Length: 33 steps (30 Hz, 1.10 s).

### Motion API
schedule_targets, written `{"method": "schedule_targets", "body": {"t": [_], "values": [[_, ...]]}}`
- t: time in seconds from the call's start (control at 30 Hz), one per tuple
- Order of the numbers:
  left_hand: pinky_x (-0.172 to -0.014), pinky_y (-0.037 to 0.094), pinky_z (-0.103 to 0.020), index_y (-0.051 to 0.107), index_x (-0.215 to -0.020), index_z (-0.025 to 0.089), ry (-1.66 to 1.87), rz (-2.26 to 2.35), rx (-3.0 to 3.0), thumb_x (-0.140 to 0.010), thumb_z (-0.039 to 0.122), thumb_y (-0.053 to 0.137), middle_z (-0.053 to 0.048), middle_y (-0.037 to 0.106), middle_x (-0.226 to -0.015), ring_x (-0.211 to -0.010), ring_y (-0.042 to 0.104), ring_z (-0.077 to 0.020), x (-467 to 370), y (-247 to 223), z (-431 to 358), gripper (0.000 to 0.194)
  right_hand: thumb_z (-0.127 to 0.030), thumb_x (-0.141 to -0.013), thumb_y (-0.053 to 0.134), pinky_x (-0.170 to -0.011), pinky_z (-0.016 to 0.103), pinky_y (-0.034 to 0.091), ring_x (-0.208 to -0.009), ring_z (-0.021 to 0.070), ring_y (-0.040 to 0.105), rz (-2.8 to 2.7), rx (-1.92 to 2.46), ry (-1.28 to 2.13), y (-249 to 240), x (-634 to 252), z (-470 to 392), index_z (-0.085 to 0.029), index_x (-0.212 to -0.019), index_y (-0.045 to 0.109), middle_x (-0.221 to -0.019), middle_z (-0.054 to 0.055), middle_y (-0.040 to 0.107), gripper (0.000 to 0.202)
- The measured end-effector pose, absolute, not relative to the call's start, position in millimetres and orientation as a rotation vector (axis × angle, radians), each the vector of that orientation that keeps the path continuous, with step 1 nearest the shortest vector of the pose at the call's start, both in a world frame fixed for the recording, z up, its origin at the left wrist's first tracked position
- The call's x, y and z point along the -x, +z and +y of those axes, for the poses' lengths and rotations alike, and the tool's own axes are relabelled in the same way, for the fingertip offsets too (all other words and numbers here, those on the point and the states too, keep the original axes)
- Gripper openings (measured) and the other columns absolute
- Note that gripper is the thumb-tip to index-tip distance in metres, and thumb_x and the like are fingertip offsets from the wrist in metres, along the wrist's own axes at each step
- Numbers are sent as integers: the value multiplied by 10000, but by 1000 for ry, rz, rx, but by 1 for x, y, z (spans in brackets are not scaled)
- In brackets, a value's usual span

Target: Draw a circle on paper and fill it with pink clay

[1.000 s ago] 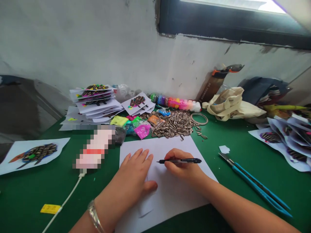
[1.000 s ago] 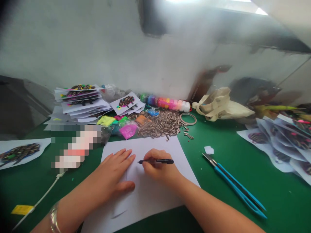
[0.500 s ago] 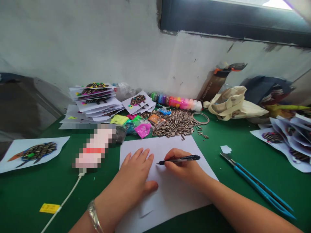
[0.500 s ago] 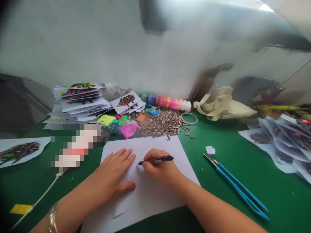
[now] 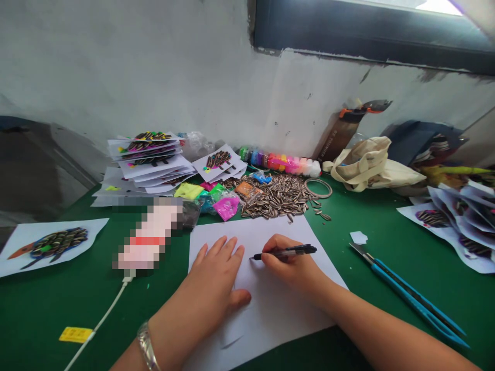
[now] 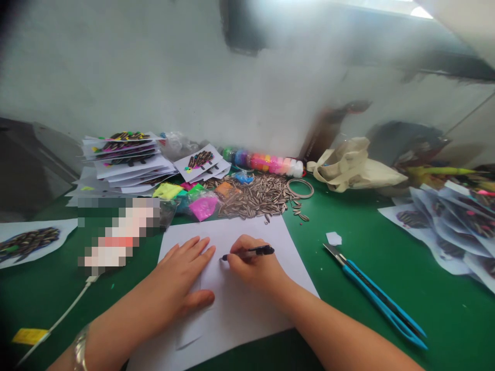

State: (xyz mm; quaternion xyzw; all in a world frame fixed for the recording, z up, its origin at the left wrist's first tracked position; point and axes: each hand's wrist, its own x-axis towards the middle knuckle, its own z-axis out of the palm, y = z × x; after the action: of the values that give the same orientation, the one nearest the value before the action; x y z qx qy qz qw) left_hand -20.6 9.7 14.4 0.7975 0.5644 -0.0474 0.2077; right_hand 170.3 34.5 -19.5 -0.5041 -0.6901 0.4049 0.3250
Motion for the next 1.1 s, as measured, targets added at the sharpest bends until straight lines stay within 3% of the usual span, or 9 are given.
{"method": "schedule_targets", "body": {"t": [0.4,1.1], "values": [[-1118,205,-592,427,-1415,190,-167,1587,-2232,-736,385,649,-137,296,-1534,-1420,229,-347,22,10,10,741,-233,-742,537,-537,238,343,-595,123,469,-1633,1451,1018,-18,-180,44,-193,-665,549,-627,-29,530,88],[-1141,155,-570,380,-1448,175,-317,1591,-2168,-769,428,572,-112,222,-1553,-1437,154,-338,19,19,16,750,-186,-679,492,-495,245,270,-530,109,381,-1547,1540,900,-20,-202,54,-210,-599,487,-545,-64,422,83]]}}
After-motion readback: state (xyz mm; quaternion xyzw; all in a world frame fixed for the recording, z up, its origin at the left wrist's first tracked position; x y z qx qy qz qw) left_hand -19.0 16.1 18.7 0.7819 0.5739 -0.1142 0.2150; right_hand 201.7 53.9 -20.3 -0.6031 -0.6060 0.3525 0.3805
